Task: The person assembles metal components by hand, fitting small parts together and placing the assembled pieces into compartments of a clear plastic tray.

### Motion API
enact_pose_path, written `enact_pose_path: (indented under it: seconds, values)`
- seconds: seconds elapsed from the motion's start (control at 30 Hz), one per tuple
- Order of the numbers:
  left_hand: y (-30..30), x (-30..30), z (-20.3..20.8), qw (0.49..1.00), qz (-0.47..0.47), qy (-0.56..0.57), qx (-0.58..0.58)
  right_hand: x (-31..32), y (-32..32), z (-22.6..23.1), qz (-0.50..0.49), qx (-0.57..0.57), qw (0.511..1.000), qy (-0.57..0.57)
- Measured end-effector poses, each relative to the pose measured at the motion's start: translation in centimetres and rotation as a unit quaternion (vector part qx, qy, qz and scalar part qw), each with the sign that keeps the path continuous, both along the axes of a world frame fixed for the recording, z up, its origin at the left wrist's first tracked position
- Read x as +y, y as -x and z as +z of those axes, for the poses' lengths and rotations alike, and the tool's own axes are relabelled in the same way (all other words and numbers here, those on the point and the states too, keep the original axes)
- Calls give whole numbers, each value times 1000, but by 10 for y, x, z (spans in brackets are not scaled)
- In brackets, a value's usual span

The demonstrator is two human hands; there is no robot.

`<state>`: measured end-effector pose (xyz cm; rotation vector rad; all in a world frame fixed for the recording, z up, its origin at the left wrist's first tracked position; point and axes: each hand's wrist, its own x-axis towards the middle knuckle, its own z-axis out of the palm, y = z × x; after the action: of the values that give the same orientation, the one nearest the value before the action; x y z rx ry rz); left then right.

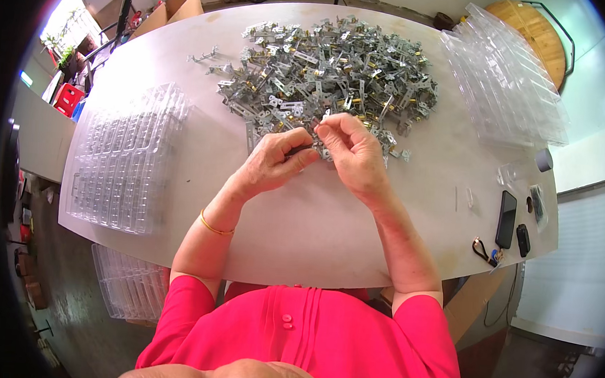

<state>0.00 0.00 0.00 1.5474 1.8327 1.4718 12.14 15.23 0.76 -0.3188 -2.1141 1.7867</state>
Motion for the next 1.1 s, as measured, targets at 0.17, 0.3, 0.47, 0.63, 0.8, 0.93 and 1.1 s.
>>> enact_pose_path:
  seconds: [0.17, 0.3, 0.47, 0.63, 0.8, 0.93, 1.1]
  values:
    - [-2, 2, -1, 989, 106, -61, 83, 0, -1, 2, -64, 90, 994, 5]
    - [0, 3, -4, 985, 117, -82, 100, -9, -4, 9, -48, 41, 995, 81]
    - [-2, 3, 1, 986, 92, -68, 119, -2, -6, 6, -42, 23, 998, 32]
    - [12, -6, 10, 998, 19, 21, -56, 9, -7, 6, -53, 57, 996, 53]
    - [6, -3, 7, 971, -55, 96, -211, 11, -7, 0, -65, 56, 995, 60]
    - [1, 2, 5, 977, 36, 48, -206, 6, -8, -5, -172, 104, 969, -144]
    - [-4, 5, 3, 982, 83, 17, -168, -12, -12, 0, -171, 71, 960, -211]
